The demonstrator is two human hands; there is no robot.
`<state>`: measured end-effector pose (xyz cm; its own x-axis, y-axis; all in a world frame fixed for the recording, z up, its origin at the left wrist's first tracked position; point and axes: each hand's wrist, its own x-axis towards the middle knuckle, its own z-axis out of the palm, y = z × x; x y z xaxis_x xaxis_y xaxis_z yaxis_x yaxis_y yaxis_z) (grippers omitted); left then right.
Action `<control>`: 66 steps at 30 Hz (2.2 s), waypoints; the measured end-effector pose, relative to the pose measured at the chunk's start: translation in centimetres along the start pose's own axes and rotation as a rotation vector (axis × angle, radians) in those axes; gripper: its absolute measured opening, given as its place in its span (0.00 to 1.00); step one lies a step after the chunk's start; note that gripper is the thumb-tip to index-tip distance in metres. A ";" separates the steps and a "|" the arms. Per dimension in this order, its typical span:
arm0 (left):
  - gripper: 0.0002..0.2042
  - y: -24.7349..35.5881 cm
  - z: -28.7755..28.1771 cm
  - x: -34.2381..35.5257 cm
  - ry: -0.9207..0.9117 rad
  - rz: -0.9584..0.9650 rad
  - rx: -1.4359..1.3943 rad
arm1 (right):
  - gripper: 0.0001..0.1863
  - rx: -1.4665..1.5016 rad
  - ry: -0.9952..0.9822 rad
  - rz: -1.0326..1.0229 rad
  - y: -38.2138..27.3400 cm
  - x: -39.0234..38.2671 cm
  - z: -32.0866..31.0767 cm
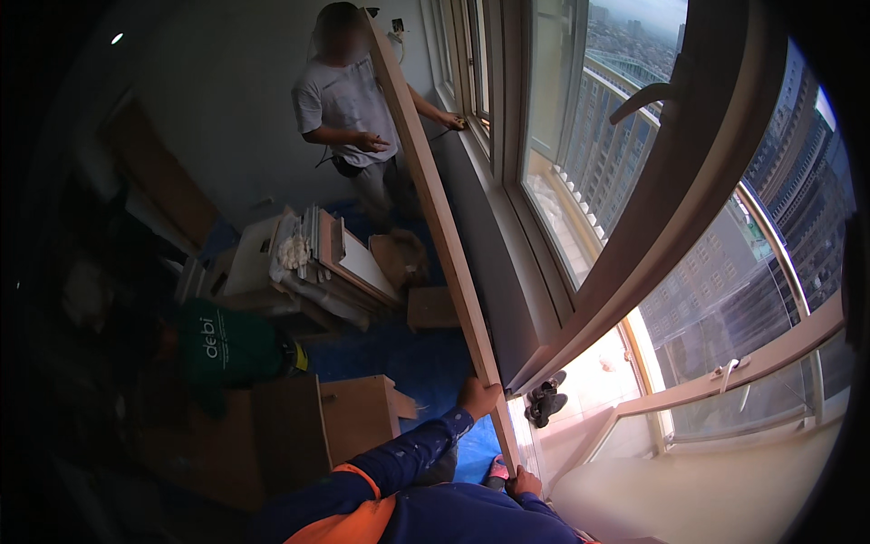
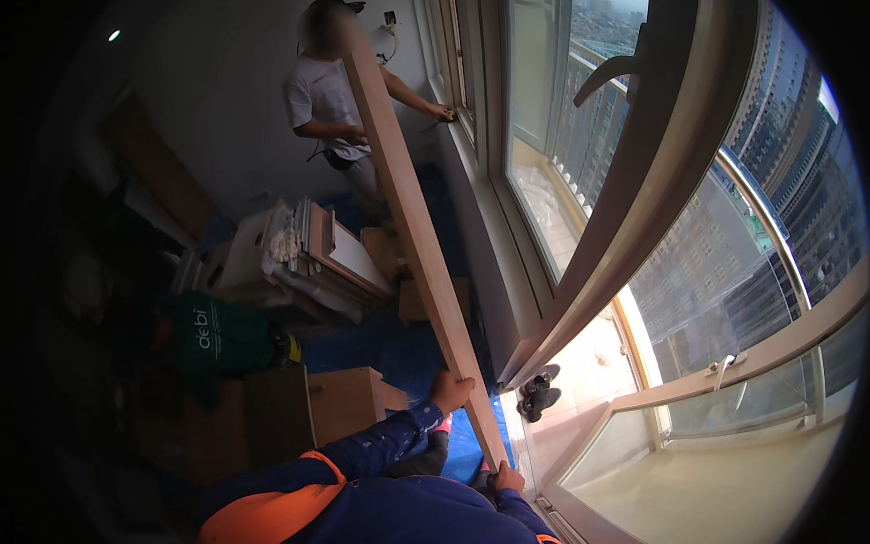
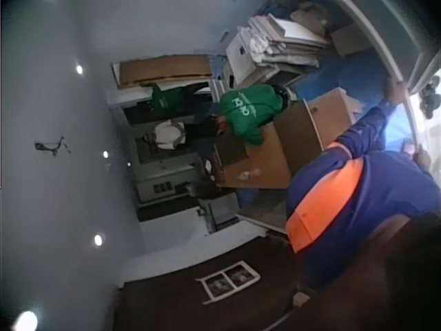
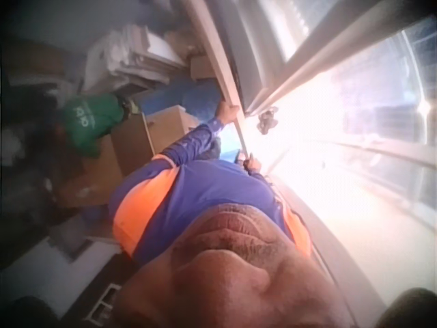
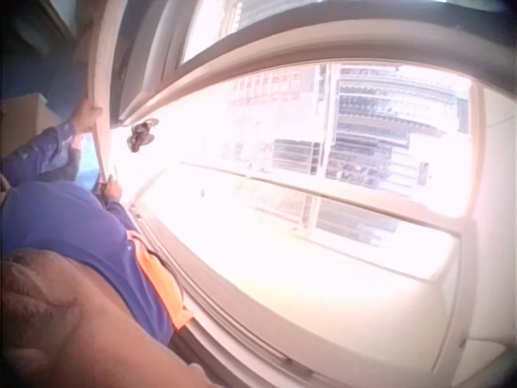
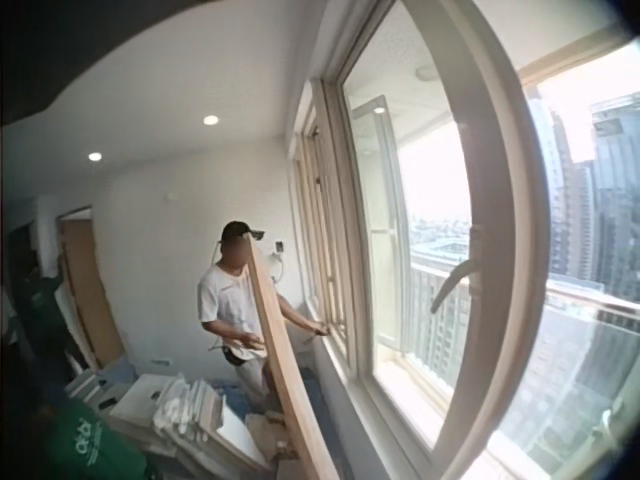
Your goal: The person positions and fits long, curved wooden wall panels along the base of a wall in a room under renovation. They repeatedly lift the panels, align them against the wall, and adjust their placement to ensure a proper fit.
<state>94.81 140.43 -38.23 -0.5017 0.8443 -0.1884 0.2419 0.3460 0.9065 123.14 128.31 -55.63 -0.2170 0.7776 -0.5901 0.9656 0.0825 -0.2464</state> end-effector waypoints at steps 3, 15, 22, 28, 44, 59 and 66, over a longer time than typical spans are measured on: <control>0.17 -0.4 0.1 2.0 -0.107 -0.169 -0.039 | 0.17 0.018 -0.037 0.042 -0.3 0.0 0.3; 0.22 1.1 -0.2 9.8 -0.122 -0.443 -0.181 | 0.18 -0.010 0.007 0.193 5.5 -2.8 7.0; 0.21 0.3 -2.0 15.7 -0.158 -0.514 -0.172 | 0.17 -0.070 -0.012 0.052 5.4 -2.4 5.4; 0.19 -0.7 -4.4 19.7 -0.292 -0.492 -0.152 | 0.19 -0.062 -0.028 -0.018 3.0 -3.3 1.9; 0.44 -9.0 -5.5 31.1 0.255 -0.081 -0.413 | 0.22 -0.149 0.080 -0.293 -15.8 8.1 -19.3; 0.19 -20.4 -9.1 -2.6 -1.028 -0.394 -0.100 | 0.29 -0.072 0.131 -0.321 -26.2 29.4 -26.9; 0.19 -18.9 -5.9 -9.2 -1.291 -0.381 -0.095 | 0.28 -0.117 0.060 -0.355 -27.2 33.4 -27.9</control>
<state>90.00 123.67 -51.44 0.6222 0.4999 -0.6024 0.1795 0.6579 0.7314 93.64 169.46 -47.21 -0.5360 0.7225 -0.4367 0.8422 0.4216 -0.3362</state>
